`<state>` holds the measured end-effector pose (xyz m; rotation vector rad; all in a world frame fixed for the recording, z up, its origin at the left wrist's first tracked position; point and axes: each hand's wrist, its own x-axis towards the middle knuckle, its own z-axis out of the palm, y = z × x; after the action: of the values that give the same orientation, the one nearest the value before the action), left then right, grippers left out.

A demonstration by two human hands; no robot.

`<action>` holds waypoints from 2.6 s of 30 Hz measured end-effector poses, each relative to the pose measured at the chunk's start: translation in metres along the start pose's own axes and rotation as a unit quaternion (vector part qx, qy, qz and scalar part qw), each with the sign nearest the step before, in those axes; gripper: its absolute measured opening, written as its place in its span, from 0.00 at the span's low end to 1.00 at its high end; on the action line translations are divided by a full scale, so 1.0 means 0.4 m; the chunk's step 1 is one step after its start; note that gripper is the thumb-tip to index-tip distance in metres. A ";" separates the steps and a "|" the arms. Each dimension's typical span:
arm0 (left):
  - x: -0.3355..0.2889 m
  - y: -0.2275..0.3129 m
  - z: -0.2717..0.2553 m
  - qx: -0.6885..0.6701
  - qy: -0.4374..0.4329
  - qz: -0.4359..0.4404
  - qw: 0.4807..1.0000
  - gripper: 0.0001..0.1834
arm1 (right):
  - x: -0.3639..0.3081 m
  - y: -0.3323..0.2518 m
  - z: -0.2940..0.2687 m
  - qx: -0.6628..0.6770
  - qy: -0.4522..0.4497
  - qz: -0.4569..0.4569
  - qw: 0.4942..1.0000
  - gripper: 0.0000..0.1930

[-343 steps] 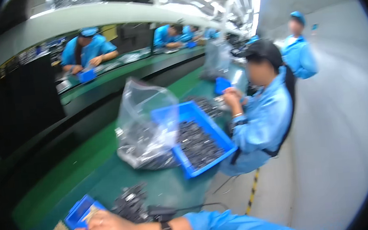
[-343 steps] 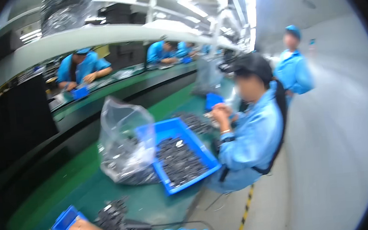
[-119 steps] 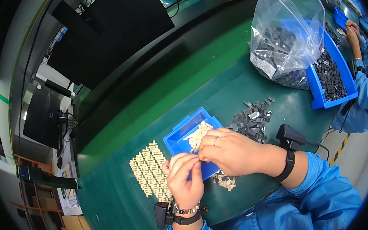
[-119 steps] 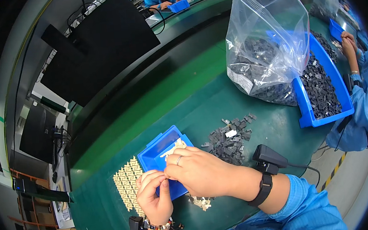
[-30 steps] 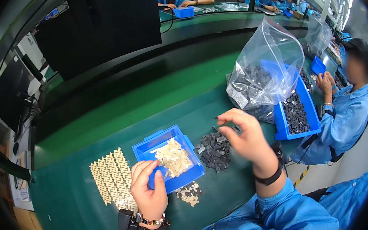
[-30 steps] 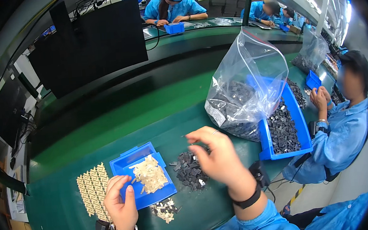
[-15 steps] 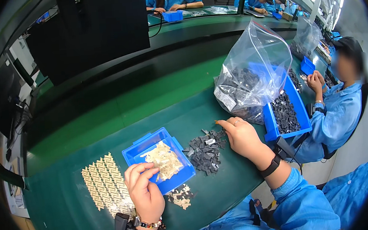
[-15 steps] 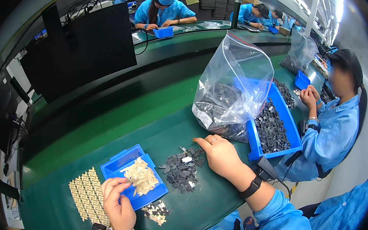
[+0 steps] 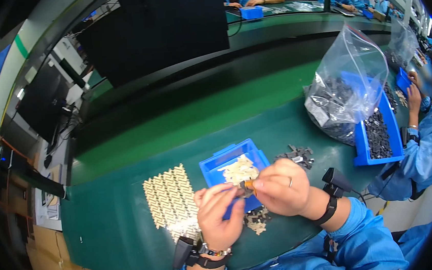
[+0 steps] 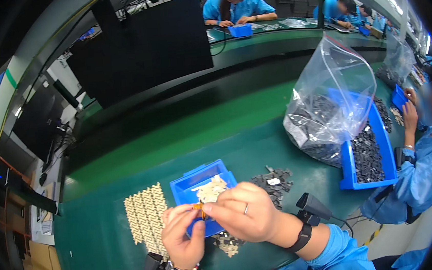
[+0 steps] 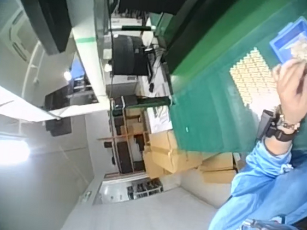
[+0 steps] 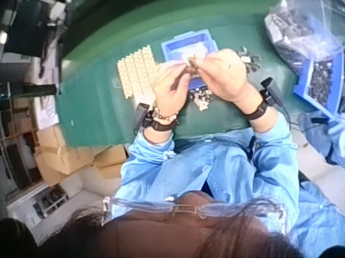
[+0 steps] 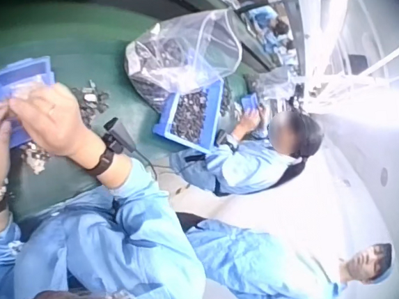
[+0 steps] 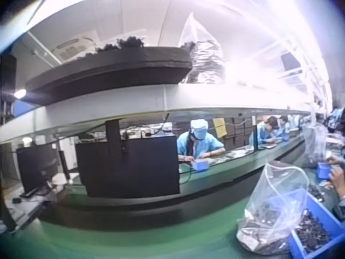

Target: Manually assembling or sorting small plastic components at a factory workbench.

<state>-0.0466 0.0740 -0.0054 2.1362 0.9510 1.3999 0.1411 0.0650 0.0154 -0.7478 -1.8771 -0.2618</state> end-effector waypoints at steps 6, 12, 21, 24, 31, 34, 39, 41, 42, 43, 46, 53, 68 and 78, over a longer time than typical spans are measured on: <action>-0.020 -0.009 0.009 -0.055 0.024 -0.032 0.998 0.16 | -0.031 -0.026 0.038 0.051 -0.014 0.008 0.999 0.23; -0.004 -0.010 0.009 -0.028 0.028 -0.008 0.999 0.12 | -0.038 -0.024 0.031 0.156 -0.014 0.157 0.975 0.18; 0.007 -0.010 0.011 0.131 0.006 0.070 0.989 0.13 | -0.039 -0.017 0.014 0.251 -0.056 0.290 0.922 0.06; 0.001 -0.013 0.014 0.165 -0.004 0.083 0.983 0.13 | -0.040 -0.022 0.016 0.196 -0.082 0.274 0.938 0.05; 0.001 -0.010 0.018 0.162 -0.003 0.083 0.983 0.13 | -0.034 -0.026 0.014 0.163 -0.101 0.270 0.943 0.03; -0.001 -0.004 0.019 0.171 -0.013 0.074 0.982 0.13 | -0.036 -0.025 0.015 0.163 -0.103 0.268 0.944 0.04; -0.002 -0.003 0.018 0.170 -0.011 0.069 0.983 0.12 | -0.034 -0.025 0.018 0.166 -0.103 0.265 0.944 0.04; -0.003 -0.003 0.019 0.173 -0.012 0.068 0.982 0.12 | -0.034 -0.025 0.019 0.169 -0.103 0.271 0.942 0.03; -0.003 -0.003 0.019 0.173 -0.013 0.067 0.983 0.13 | -0.033 -0.025 0.019 0.169 -0.104 0.271 0.942 0.03; -0.003 -0.003 0.018 0.173 -0.014 0.067 0.983 0.13 | -0.033 -0.025 0.019 0.172 -0.103 0.276 0.940 0.03; -0.005 -0.004 0.019 0.176 -0.016 0.067 0.982 0.13 | -0.035 -0.024 0.016 0.174 -0.115 0.288 0.935 0.03; -0.008 -0.005 0.021 0.177 -0.019 0.061 0.982 0.13 | -0.036 -0.024 0.015 0.169 -0.120 0.293 0.933 0.03; -0.020 -0.012 0.022 0.155 -0.005 0.063 0.986 0.29 | -0.030 -0.023 0.013 0.169 -0.127 0.294 0.932 0.04; -0.014 -0.017 0.015 0.068 0.008 0.026 0.997 0.13 | -0.024 -0.024 -0.003 0.246 -0.116 0.353 0.895 0.03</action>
<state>-0.0449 0.0746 -0.0158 2.2668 1.0309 1.4157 0.1387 0.0532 0.0089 -1.0671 -1.6475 0.7669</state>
